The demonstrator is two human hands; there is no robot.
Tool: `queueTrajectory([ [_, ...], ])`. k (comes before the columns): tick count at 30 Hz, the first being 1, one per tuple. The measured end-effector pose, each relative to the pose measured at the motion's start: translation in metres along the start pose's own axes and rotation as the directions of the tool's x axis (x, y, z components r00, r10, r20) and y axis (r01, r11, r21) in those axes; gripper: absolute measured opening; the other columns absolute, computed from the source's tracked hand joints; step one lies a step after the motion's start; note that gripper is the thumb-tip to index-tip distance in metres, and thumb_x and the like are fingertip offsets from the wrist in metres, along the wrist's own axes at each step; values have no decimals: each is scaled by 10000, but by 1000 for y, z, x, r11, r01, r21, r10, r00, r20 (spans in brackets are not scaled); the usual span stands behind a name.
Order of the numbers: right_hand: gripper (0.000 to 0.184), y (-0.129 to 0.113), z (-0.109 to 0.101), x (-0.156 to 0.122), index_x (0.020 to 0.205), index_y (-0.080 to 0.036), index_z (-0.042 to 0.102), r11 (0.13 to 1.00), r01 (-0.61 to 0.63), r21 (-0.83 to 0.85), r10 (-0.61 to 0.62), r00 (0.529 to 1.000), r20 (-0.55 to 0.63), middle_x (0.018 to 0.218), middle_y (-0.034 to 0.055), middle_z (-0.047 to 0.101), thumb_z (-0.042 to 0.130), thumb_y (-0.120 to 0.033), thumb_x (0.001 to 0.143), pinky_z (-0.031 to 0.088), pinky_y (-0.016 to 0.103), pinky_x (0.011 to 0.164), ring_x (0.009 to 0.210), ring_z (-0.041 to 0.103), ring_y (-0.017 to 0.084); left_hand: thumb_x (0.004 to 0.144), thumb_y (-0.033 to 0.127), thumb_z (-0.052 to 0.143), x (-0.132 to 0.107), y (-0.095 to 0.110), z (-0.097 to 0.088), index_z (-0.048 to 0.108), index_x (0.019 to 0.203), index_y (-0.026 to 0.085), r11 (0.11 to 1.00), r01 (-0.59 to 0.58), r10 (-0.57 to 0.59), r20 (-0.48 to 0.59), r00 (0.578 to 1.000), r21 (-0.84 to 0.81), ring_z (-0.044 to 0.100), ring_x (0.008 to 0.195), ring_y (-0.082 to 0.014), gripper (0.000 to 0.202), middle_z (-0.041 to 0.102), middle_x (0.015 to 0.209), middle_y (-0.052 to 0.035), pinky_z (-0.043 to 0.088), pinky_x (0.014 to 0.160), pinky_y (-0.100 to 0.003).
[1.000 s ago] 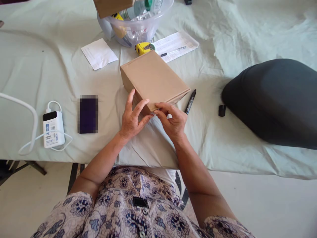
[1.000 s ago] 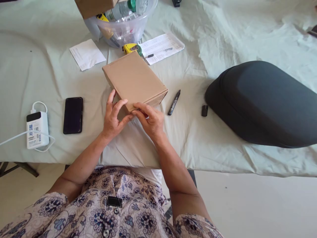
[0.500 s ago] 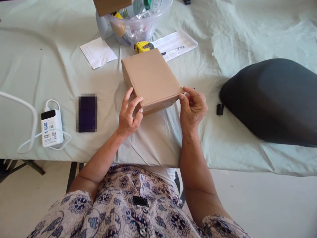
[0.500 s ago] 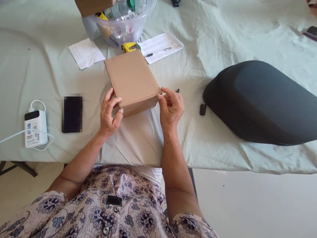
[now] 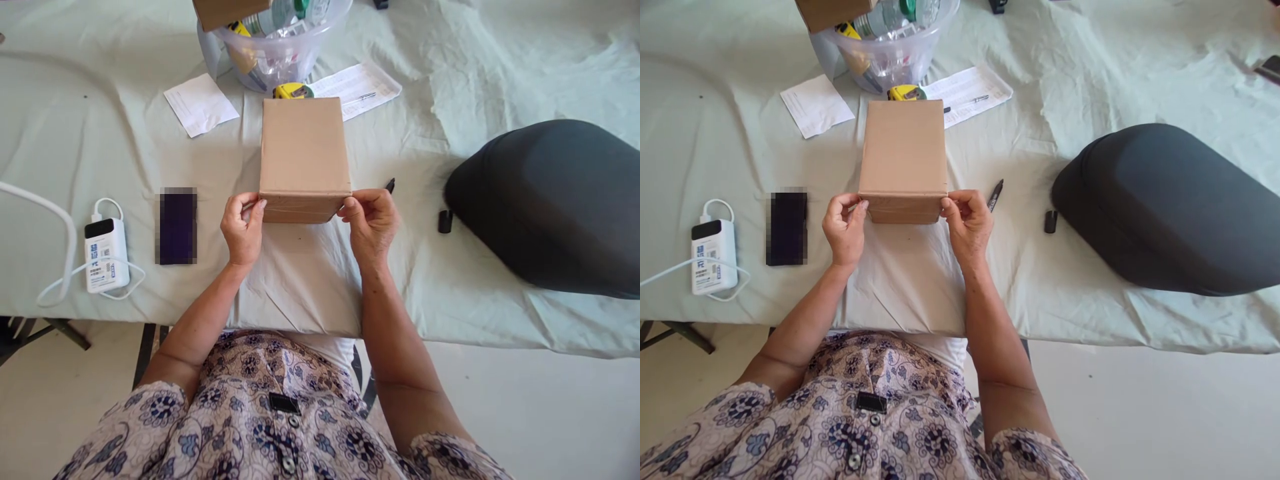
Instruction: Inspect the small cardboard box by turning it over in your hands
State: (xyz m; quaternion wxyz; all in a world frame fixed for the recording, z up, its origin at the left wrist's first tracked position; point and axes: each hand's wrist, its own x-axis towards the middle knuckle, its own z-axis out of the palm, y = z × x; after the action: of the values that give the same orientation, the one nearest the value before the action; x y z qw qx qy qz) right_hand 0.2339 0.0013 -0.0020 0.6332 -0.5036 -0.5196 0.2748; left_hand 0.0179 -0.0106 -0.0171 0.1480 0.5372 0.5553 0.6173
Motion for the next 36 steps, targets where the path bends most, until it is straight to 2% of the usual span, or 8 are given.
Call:
queueTrajectory([
  [3, 428, 6, -2, 0, 866, -258, 649, 998, 53, -43, -54, 998, -31, 820, -26, 663, 743, -675, 853, 539, 275, 629, 703, 622, 113, 970, 628, 676, 0, 4, 0, 719, 930, 214, 999, -28, 28, 3, 1000, -24, 734, 815, -149, 418, 741, 886, -26, 625, 744, -266],
  [8, 422, 19, -6, 3, 1033, -285, 625, 993, 118, -31, -120, 990, -70, 912, -10, 624, 732, -662, 877, 543, 275, 611, 742, 614, 126, 1040, 388, 661, 0, 11, -2, 785, 1082, 253, 966, -220, 228, 44, 973, -136, 736, 988, -145, 187, 776, 1035, -27, 602, 895, -275],
  [12, 505, 20, -6, -2, 1285, -327, 616, 988, 135, -73, -135, 991, 1, 967, 6, 616, 666, -675, 923, 561, 296, 641, 782, 610, 141, 1043, 340, 665, 3, 8, -2, 786, 1083, 281, 935, -205, 219, 15, 976, -288, 728, 1122, -143, 141, 772, 1147, -23, 583, 1002, -283],
  [17, 461, 19, -8, -5, 1233, -293, 706, 975, 163, -151, -156, 986, 55, 1101, 55, 637, 580, -657, 980, 588, 324, 686, 916, 651, 179, 987, 330, 753, 6, 5, 0, 764, 1095, 289, 900, -169, 214, 71, 974, -402, 736, 1093, -124, 116, 765, 1159, -5, 611, 923, -232],
  [23, 443, 22, -10, 1, 1195, -286, 713, 986, 157, -59, -158, 987, -13, 988, 46, 655, 583, -652, 983, 554, 299, 565, 721, 651, 146, 1047, 303, 658, 10, 9, -5, 735, 1292, 327, 907, -318, 369, 155, 917, -275, 728, 1251, -189, 258, 766, 1303, -28, 591, 1122, -367],
  [26, 433, 17, -7, 1, 1163, -288, 716, 991, 130, -21, -130, 992, -5, 911, 23, 658, 589, -658, 979, 538, 286, 528, 626, 607, 118, 1068, 332, 610, 10, 7, -7, 688, 1394, 391, 900, -369, 413, 180, 893, -233, 655, 1381, -220, 341, 701, 1434, -26, 547, 1200, -415],
  [30, 424, 8, -1, -4, 1114, -290, 713, 997, 74, 32, -75, 997, 14, 795, -23, 597, 628, -674, 953, 524, 259, 502, 550, 529, 85, 1088, 446, 526, 8, -5, -5, 577, 1514, 469, 918, -322, 371, 215, 903, -233, 488, 1569, -278, 429, 488, 1665, -3, 469, 1285, -481],
  [36, 449, 6, 2, -6, 1126, -291, 703, 999, 33, 29, -33, 999, 18, 831, -19, 594, 630, -694, 940, 526, 246, 514, 627, 554, 99, 1079, 490, 532, 6, -15, -2, 503, 1561, 493, 923, -276, 348, 279, 895, -268, 360, 1655, -309, 483, 445, 1712, 15, 363, 1350, -582],
])
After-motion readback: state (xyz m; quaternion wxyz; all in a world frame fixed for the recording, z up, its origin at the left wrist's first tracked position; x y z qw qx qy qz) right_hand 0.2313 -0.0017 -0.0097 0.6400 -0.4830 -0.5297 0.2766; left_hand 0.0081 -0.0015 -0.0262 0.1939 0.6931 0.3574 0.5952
